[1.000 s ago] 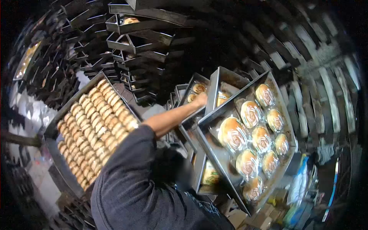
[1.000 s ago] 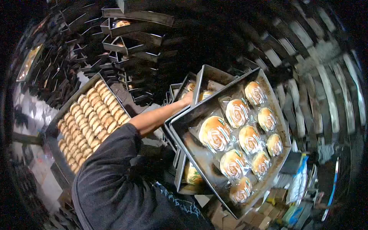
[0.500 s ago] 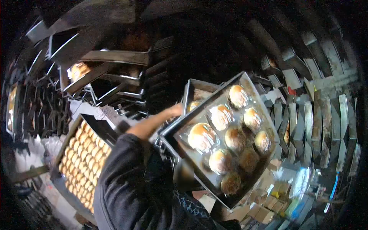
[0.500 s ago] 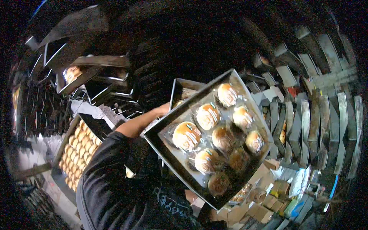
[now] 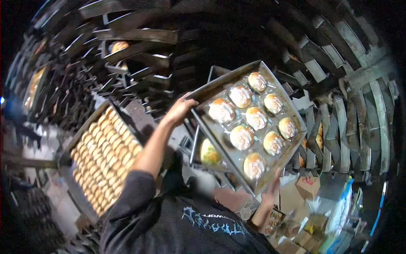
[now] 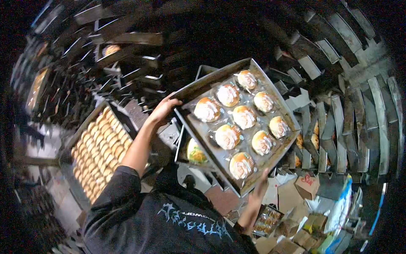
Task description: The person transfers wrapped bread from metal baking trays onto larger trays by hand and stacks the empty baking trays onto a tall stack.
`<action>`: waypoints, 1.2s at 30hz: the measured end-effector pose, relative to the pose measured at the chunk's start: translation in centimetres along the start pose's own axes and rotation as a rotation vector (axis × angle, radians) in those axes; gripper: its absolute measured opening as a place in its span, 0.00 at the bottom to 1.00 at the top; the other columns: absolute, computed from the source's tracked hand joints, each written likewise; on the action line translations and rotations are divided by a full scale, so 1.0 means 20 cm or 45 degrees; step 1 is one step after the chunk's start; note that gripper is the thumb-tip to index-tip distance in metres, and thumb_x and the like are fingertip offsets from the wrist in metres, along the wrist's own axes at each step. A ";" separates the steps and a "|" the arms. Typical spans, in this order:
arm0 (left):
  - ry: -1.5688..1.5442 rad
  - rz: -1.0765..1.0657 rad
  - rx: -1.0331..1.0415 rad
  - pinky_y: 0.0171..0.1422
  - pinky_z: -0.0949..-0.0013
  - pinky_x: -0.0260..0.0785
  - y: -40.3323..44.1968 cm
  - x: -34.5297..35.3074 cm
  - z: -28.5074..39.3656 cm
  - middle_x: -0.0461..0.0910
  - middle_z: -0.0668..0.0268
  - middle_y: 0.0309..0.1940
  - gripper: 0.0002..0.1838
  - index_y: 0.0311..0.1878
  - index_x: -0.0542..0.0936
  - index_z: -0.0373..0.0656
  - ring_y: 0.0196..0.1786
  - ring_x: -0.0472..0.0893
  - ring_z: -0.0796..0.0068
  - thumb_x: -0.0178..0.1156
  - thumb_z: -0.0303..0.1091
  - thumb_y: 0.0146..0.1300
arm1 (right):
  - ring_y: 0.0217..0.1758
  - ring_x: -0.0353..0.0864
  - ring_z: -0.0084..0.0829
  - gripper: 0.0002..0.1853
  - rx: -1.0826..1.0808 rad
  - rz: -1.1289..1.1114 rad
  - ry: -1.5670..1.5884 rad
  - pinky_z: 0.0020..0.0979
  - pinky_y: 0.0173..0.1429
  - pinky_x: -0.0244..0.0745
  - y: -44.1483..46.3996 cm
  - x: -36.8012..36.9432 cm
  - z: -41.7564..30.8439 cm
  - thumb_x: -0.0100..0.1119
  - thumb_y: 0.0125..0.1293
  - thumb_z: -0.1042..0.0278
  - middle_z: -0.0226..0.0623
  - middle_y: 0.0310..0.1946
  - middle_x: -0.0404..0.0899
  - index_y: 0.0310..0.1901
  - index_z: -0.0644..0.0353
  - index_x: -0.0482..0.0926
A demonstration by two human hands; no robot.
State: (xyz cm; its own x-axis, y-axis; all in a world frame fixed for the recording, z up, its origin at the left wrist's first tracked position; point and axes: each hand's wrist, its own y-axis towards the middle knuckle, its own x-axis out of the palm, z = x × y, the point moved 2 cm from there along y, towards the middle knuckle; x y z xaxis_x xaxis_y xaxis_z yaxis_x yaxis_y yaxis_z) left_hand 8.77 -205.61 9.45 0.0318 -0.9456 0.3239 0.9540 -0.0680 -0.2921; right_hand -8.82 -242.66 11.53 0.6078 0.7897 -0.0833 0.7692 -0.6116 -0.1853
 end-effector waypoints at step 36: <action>0.702 1.484 0.119 0.61 0.53 0.63 -2.83 -1.20 -1.43 0.75 0.43 0.47 0.24 0.57 0.72 0.41 0.53 0.73 0.43 0.56 0.33 0.56 | 0.43 0.76 0.35 0.12 0.749 -0.748 0.281 0.42 0.54 0.71 -1.73 0.48 1.31 0.56 0.52 0.66 0.35 0.39 0.77 0.39 0.60 0.75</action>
State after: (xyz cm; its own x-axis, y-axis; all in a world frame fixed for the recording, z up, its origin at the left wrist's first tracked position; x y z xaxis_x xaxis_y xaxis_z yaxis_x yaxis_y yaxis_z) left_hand -54.45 -188.25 -7.62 0.7492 -0.4388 -0.4962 0.4646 0.8820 -0.0787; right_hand -34.85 -212.70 -8.51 0.2142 0.9054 0.3665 0.7810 0.0666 -0.6209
